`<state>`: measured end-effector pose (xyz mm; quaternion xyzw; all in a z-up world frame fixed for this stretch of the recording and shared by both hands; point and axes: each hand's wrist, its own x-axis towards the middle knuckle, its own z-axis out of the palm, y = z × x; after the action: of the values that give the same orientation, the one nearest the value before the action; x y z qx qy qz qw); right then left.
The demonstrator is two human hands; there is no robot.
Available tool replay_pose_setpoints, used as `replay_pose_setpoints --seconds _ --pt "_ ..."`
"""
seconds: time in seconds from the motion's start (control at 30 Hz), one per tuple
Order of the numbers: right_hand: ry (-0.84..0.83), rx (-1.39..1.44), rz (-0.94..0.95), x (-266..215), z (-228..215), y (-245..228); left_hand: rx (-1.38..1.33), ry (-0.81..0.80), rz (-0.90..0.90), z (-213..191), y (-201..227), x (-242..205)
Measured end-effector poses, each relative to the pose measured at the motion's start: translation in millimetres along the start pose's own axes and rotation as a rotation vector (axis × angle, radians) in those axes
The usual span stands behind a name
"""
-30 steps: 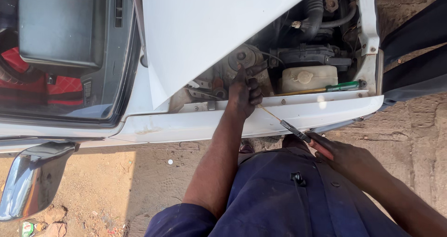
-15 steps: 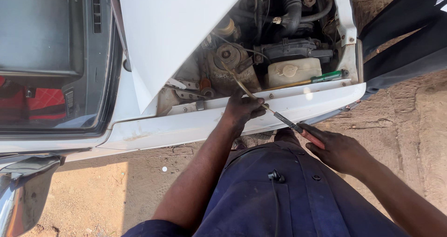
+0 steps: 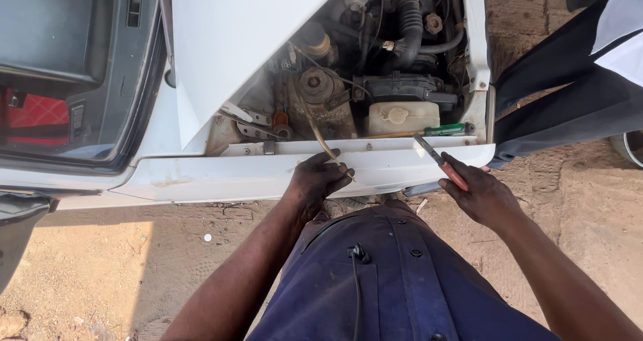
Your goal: The person strips wire insulation using pliers, wraps tape around the exposed wire, and connects the wire to a component inside the engine bay.
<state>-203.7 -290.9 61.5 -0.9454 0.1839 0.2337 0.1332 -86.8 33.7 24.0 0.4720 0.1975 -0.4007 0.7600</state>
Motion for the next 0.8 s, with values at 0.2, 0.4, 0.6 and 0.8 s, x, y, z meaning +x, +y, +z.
replay_pose_setpoints --seconds 0.2,0.4,0.6,0.8 --pt "0.242 -0.334 -0.526 91.4 -37.6 -3.6 -0.142 0.224 0.026 21.3 -26.1 -9.2" --pt "0.127 -0.52 -0.692 146.2 -48.2 -29.9 -0.297 0.322 0.165 34.8 -55.3 -3.8" --pt "0.07 -0.517 -0.815 171.3 -41.3 -31.6 -0.096 0.473 0.24 27.5 -57.5 1.6" --pt "0.048 -0.313 -0.789 189.1 -30.5 -36.2 0.031 0.496 0.205 26.3 -50.2 1.5"
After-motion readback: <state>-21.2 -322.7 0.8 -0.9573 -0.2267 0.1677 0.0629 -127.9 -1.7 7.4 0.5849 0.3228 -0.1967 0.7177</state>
